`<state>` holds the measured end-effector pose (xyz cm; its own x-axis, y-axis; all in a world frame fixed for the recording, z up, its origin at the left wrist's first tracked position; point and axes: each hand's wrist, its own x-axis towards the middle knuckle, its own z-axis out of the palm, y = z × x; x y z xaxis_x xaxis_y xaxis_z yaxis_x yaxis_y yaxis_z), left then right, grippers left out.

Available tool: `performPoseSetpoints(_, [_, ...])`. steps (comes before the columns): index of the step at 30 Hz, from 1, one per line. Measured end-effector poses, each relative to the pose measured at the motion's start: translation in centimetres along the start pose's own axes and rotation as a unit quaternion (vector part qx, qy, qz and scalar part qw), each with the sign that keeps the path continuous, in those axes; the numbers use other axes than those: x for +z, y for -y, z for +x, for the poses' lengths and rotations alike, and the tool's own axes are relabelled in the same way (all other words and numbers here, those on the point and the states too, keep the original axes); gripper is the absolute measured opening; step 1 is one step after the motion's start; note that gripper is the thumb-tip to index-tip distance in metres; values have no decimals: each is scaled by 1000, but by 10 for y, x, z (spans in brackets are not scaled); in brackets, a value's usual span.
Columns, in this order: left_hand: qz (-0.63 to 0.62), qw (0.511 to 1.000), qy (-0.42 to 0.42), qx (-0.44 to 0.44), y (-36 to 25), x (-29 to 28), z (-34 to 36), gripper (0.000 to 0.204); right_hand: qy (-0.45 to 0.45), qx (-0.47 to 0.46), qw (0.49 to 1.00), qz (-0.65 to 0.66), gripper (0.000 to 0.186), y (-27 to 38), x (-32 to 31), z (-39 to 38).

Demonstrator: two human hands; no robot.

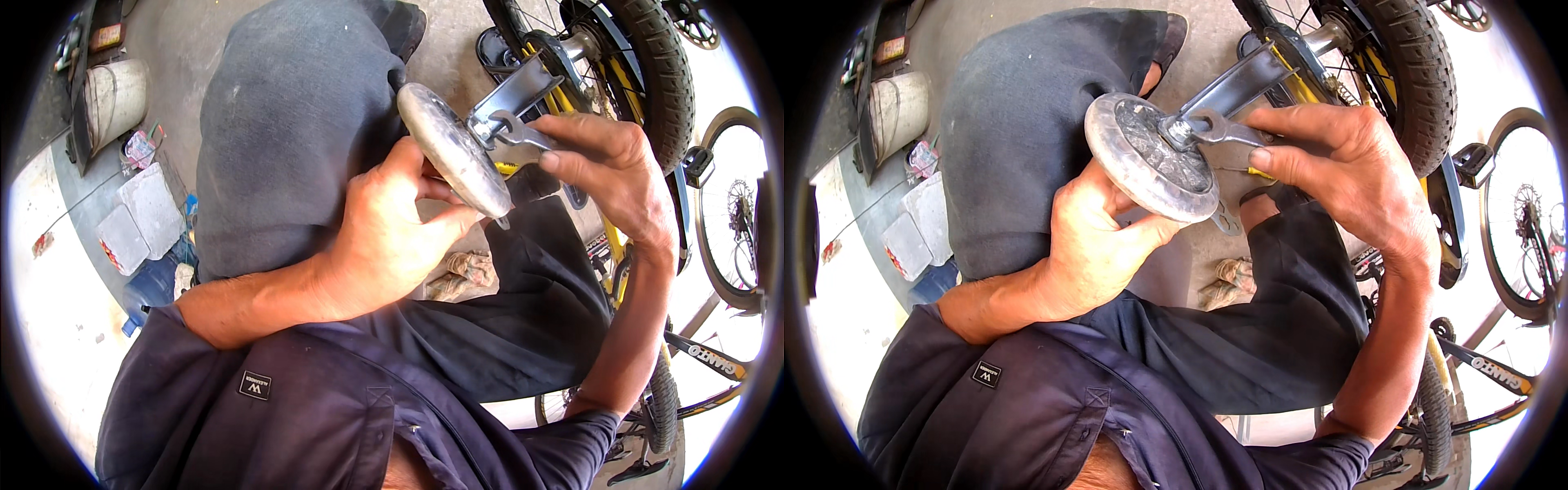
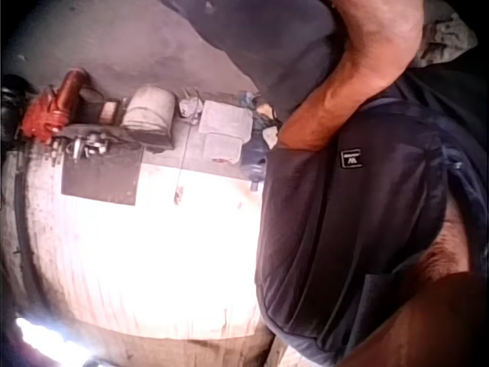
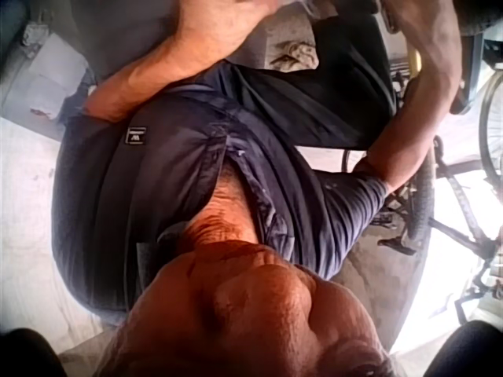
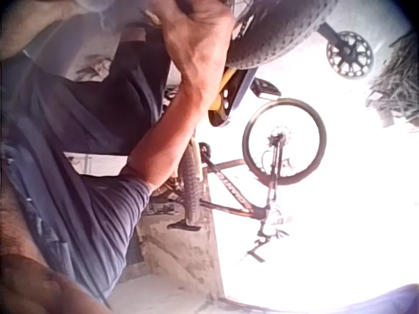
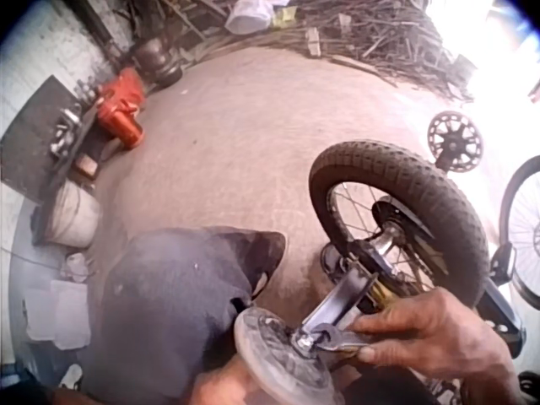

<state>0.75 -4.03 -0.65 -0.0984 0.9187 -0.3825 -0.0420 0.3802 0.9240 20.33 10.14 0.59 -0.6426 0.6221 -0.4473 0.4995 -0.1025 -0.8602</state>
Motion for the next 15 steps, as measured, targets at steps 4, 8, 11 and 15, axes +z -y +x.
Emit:
performPoseSetpoints(4, [2, 1000, 14, -23, -3, -2, -2, 51, 23, -14, 999, -34, 31, 3, -1, 3])
performPoseSetpoints(8, [13, 1000, 19, -17, -2, -3, -1, 50, 33, -29, 997, -66, 29, 0, -2, 9])
performPoseSetpoints(11, [21, 1000, 3, 2, -1, -2, -1, 45, 44, -29, 997, -53, 29, -1, 0, 12])
performPoseSetpoints(15, [16, 999, -22, 35, 3, 2, 0, 37, 46, -38, 994, -88, 27, 3, -3, 12])
